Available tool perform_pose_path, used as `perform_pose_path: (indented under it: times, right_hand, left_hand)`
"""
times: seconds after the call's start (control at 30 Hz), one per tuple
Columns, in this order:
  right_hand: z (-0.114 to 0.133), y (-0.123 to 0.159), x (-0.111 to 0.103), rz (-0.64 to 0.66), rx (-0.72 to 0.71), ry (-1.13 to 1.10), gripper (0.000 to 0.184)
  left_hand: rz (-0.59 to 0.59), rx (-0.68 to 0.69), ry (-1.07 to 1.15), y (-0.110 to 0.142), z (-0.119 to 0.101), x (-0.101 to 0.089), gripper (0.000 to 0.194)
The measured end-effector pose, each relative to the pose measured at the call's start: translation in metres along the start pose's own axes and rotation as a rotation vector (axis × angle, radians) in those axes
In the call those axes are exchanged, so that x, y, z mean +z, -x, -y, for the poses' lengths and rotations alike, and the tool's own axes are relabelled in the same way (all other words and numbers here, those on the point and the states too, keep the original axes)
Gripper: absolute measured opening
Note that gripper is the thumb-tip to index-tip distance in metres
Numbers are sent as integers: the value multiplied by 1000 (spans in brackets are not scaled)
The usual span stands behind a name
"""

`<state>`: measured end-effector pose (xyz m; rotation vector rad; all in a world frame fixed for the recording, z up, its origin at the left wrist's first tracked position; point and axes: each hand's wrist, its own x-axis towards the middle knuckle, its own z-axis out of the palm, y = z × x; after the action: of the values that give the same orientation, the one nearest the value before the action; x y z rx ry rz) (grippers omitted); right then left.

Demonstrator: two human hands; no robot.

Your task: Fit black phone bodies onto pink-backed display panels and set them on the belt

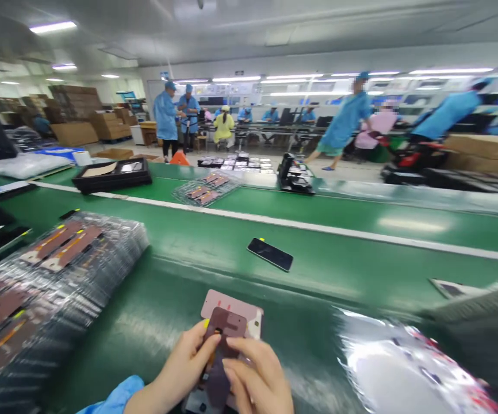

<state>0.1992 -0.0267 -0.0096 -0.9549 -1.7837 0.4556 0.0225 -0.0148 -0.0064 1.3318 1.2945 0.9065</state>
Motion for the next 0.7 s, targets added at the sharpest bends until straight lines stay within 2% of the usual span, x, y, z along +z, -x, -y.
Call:
perform_pose_path:
  times: [0.1,0.2,0.33,0.43,0.53,0.6,0.63,0.7]
  right_hand:
    - [1,-21,2,-70,125,-34,14]
    - [-5,-35,1,-79,248,-69,22]
    - [-9,-41,-1,-5,218,-64,21]
    - [-7,-42,-2,12,33,47,20]
    - [-1,-39,1,-130,-325,363,23]
    - [5,-34,5,-142,-549,557,22]
    - [8,-32,7,-114,-615,621,22]
    - [14,-29,8,-59,-660,674,22]
  left_hand:
    - [145,-69,67,0,-2,0,46]
    - [265,-86,117,2,-1,3,54]
    - [319,-40,132,2,10,5,54]
    - [325,-16,136,0,21,5,56]
    - [256,30,120,-2,26,6,52]
    - [186,40,158,-4,24,8,46]
    - [160,33,205,-4,21,9,44]
    - [136,1,332,-5,16,9,43]
